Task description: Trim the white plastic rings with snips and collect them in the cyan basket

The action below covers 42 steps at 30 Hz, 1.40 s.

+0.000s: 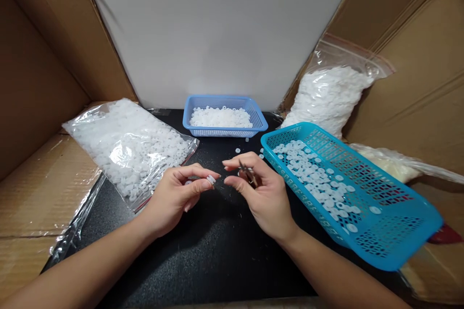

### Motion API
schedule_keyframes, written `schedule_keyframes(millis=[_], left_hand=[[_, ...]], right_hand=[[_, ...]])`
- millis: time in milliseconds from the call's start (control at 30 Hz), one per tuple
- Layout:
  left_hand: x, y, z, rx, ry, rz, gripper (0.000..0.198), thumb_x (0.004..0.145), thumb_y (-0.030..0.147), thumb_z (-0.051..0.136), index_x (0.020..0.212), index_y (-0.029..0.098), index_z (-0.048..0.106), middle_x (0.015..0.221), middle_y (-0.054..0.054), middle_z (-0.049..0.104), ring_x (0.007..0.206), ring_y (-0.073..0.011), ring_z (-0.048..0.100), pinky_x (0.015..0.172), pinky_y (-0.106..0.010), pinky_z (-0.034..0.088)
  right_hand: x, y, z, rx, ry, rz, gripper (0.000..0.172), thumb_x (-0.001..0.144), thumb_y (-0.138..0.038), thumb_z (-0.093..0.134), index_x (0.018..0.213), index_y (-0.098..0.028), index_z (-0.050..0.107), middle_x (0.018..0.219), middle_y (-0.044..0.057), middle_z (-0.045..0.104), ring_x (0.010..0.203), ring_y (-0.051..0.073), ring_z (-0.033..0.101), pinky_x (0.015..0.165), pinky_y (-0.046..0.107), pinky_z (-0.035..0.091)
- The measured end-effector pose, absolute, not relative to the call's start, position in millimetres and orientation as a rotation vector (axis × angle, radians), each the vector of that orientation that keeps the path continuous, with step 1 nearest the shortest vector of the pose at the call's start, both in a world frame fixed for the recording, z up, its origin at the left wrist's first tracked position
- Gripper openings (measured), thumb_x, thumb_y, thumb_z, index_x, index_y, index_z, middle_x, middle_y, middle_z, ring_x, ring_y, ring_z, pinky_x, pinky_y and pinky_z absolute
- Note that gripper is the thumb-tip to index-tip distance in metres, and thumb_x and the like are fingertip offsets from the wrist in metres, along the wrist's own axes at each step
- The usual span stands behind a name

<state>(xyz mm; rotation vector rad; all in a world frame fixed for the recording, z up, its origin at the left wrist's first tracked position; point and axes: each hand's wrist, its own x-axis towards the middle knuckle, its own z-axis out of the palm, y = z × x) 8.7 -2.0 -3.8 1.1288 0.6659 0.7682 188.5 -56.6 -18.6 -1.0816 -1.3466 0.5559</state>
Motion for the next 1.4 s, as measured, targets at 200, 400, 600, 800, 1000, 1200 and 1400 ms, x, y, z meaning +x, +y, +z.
schedule_keyframes(millis=[200,400,600,800,1000,1200,1400], left_hand=[[10.9,-5.8,-2.3,0.991,0.671,0.610,0.023,0.073,0.039,0.090,0.074,0.017,0.081,0.062,0.002,0.059,0.037,0.0030,0.030,0.037,-0.014,0.016],[10.8,-4.8,-5.7,1.052,0.686,0.550,0.039,0.076,0.050,0.085,0.074,0.012,0.078,0.047,0.004,0.047,0.037,0.0006,0.025,0.038,-0.015,0.016],[11.3,-4.4,-2.8,0.990,0.653,0.567,0.049,0.072,0.058,0.085,0.073,0.010,0.076,0.048,0.005,0.046,0.038,0.0009,0.023,0.039,-0.016,0.014],[11.1,-3.5,1.1,0.825,0.671,0.502,0.037,0.068,0.041,0.093,0.069,0.009,0.073,0.067,-0.004,0.068,0.036,0.0044,0.031,0.038,-0.012,0.015],[9.6,-2.9,0.2,0.745,0.646,0.458,0.025,0.074,0.031,0.090,0.080,0.011,0.077,0.078,-0.006,0.073,0.037,0.0047,0.035,0.037,-0.009,0.017],[9.4,-0.8,-1.1,0.786,0.632,0.490,0.021,0.074,0.028,0.090,0.086,0.015,0.078,0.083,-0.007,0.077,0.038,0.0038,0.037,0.040,-0.010,0.024],[8.6,0.1,-1.2,0.875,0.633,0.514,0.021,0.072,0.028,0.091,0.083,0.016,0.079,0.085,-0.007,0.078,0.038,0.0031,0.037,0.040,-0.012,0.024]], right_hand=[[183.1,-59.1,-15.8,-0.965,-1.488,0.534,0.011,0.086,-0.019,0.078,0.096,-0.024,0.079,0.090,0.001,0.063,0.079,0.008,0.062,0.068,0.017,0.050],[183.4,-58.0,-18.1,-0.999,-1.450,0.586,0.010,0.087,-0.031,0.078,0.091,-0.022,0.080,0.086,0.003,0.061,0.074,0.010,0.061,0.061,0.018,0.051],[183.5,-59.9,-13.7,-1.063,-1.462,0.620,0.025,0.090,-0.046,0.073,0.089,-0.023,0.081,0.086,0.004,0.060,0.070,0.011,0.062,0.061,0.023,0.053],[184.3,-60.0,-12.2,-1.100,-1.538,0.527,0.029,0.093,-0.048,0.068,0.088,-0.023,0.082,0.084,0.005,0.060,0.065,0.010,0.056,0.058,0.023,0.047],[180.8,-59.2,-16.4,-1.118,-1.371,0.699,0.025,0.090,-0.042,0.073,0.084,-0.019,0.079,0.078,0.003,0.063,0.064,0.010,0.054,0.056,0.022,0.042],[180.8,-57.2,-21.0,-1.138,-1.183,0.904,0.025,0.089,-0.043,0.071,0.088,-0.018,0.071,0.076,0.002,0.067,0.066,0.012,0.059,0.063,0.023,0.047],[182.5,-55.9,-22.3,-1.123,-1.128,0.884,0.031,0.092,-0.048,0.068,0.091,-0.017,0.065,0.069,0.000,0.063,0.052,0.007,0.044,0.051,0.021,0.035]])
